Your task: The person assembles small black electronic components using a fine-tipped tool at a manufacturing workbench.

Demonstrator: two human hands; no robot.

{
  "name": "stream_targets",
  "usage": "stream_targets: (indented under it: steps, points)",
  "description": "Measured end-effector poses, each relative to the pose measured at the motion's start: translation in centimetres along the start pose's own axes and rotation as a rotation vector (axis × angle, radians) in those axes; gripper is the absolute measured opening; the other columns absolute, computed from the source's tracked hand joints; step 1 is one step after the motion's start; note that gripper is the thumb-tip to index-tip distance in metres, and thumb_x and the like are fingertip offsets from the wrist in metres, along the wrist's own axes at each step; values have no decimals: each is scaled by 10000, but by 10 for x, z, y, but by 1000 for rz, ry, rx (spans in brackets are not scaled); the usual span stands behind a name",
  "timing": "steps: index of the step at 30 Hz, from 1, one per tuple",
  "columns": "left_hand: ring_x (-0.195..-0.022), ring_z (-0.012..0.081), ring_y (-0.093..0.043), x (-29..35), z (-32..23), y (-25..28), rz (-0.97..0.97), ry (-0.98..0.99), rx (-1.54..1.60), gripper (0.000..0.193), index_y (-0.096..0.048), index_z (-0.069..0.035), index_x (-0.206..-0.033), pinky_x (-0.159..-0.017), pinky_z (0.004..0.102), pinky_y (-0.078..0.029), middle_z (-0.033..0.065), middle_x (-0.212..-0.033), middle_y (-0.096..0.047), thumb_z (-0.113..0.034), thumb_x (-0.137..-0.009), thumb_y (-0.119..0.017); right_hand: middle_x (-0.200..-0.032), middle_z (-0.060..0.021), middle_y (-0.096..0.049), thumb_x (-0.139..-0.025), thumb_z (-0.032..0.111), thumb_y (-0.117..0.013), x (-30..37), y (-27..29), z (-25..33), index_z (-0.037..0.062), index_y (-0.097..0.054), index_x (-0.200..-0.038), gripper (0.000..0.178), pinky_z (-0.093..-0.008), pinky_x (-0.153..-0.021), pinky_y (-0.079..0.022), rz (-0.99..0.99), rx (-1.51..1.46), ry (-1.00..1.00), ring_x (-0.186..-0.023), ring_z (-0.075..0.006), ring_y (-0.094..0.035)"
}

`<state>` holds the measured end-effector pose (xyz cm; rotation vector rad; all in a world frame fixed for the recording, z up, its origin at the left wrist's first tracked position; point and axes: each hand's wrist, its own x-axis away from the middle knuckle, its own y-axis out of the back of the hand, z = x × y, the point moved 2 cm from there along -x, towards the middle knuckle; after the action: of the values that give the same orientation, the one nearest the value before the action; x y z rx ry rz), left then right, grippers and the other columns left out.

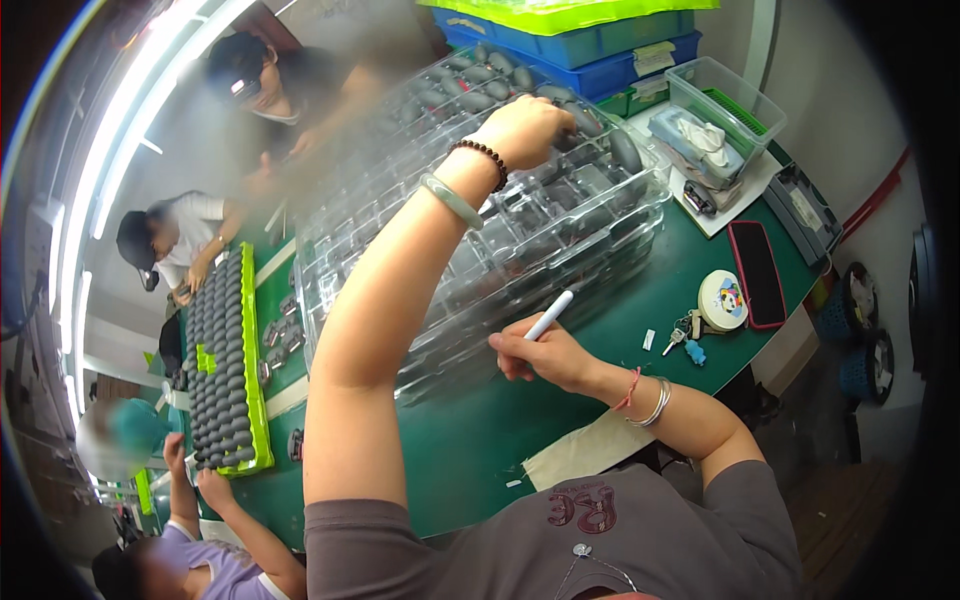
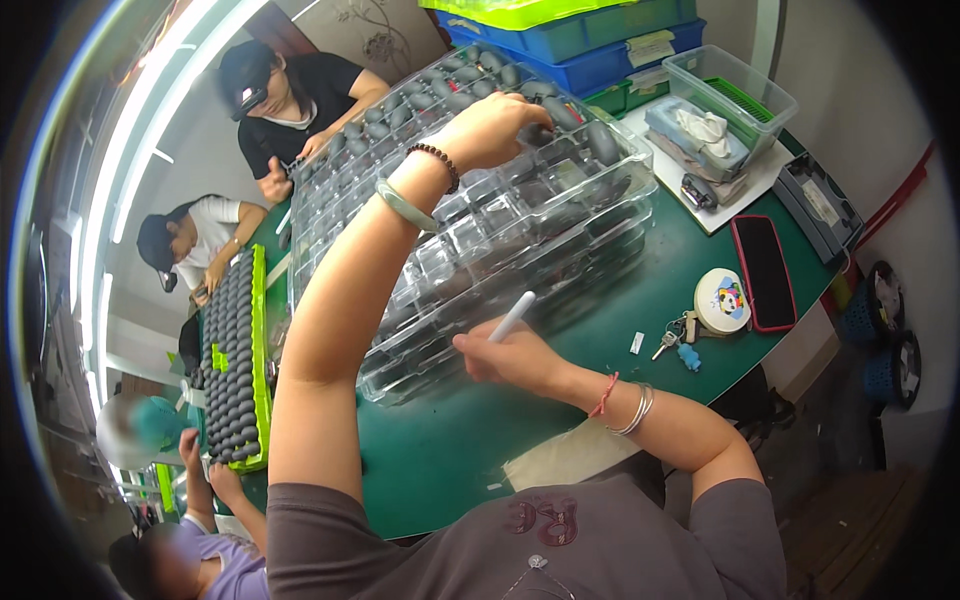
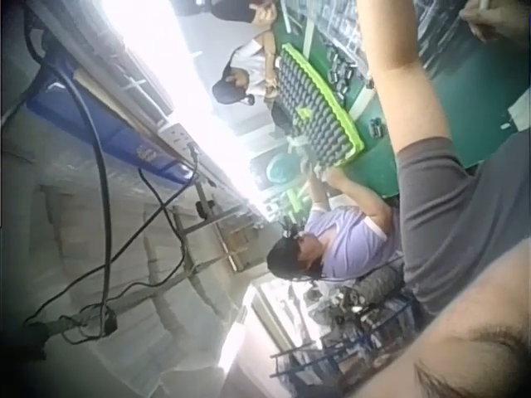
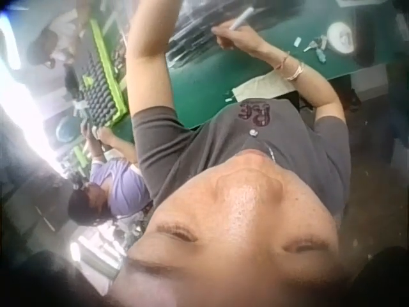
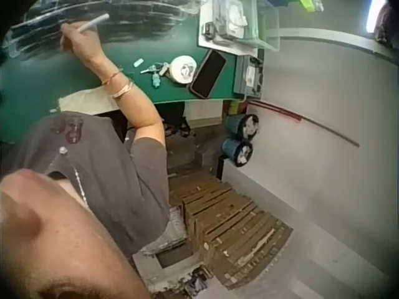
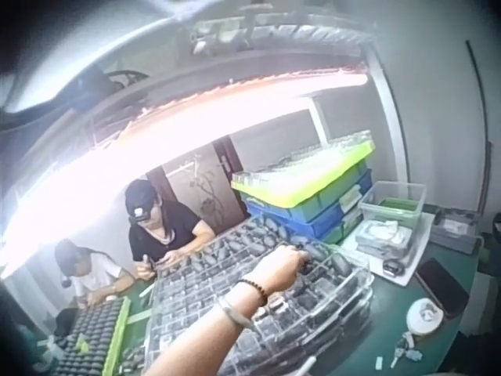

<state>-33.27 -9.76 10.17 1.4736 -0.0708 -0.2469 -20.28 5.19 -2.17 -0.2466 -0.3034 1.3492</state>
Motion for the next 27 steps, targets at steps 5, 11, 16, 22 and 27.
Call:
stream_targets:
  steps: [5, 11, 16, 22, 27]
  points:
    - [-927, 280, -556, 10, 7, 4, -150, 9, 218, 297, -560, -87, -998, -807, 334, -450, 121, -944, -586, -61, -711, -633, -526, -5, -502, -859, 307, -512, 4, 0, 4, 56, -535, -564, 388, -214, -438, -326, 11, -4, 25, -466, -67, -422]
    - [-914, 128, -557, 122, -36, 52, -326, 236, 1237, 274, -482, 12, -1080, -812, 240, -443, 73, -984, -574, -115, -845, -541, -547, -42, -535, -861, 222, -523, 9, 5, 17, 17, -546, -577, 351, -213, -431, -346, 20, 1, 88, -469, -91, -457]
    - [-755, 167, -589, 241, -103, 40, -395, 525, 1591, 516, -408, 63, -1182, -573, 243, -490, 112, -939, -570, -219, -791, -592, -534, -42, -522, -874, 200, -491, 18, 4, 33, 16, -541, -574, 355, -213, -423, -333, -106, -105, 224, -461, -87, -445]
    - [-678, 73, -518, 300, -135, -22, -525, 864, 1695, 417, -365, -46, -1235, -501, 173, -384, 83, -896, -576, -205, -873, -498, -567, -91, -500, -885, 206, -451, 22, -8, 29, -18, -493, -545, 409, -215, -413, -317, -122, -171, 279, -470, -106, -437]
    - [-785, 82, -529, 300, -147, -43, -495, 829, 1649, 465, -417, -23, -1200, -608, 196, -447, 46, -932, -547, -80, -779, -608, -585, -92, -513, -886, 222, -452, 25, -20, 18, -23, -507, -548, 421, -216, -410, -319, -63, -86, 305, -487, -113, -454]
